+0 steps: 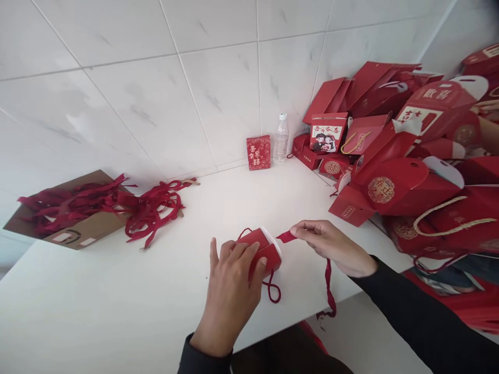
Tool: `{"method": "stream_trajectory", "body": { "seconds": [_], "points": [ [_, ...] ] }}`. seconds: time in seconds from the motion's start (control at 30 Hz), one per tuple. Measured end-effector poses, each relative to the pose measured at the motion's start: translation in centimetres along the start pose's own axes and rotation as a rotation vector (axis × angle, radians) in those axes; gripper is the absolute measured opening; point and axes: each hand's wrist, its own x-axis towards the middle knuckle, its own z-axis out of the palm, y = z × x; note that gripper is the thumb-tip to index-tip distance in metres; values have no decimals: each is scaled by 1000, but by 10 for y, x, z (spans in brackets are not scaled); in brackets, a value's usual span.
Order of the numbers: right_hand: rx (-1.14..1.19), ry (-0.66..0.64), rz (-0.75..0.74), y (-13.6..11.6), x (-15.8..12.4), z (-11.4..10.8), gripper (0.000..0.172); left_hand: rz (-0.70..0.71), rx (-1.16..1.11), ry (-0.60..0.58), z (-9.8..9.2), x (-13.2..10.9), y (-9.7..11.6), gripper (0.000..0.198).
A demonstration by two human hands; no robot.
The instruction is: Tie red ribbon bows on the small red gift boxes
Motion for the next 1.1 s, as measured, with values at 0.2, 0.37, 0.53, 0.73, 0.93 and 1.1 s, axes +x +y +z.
{"method": "stream_trajectory", "body": {
  "seconds": [0.2,0.37,0.53,0.73,0.93,1.1],
  "points": [
    [22,-93,91,-1,19,3,38,-16,56,19,3,10,8,28],
    [22,-126,101,1,26,8,39,-26,16,41,10,14,7,39],
    [7,-143,117,4,29,8,46,-59,-59,86,13,15,5,34],
    [-1,-147,121,3,32,8,50,4,-107,126,17,19,6,40],
    [13,-193,135,5,34,6,53,-5,-166,111,21,21,6,39],
    [50,-239,145,7,34,7,53,-20,-205,108,21,19,4,35]
  ]
}}
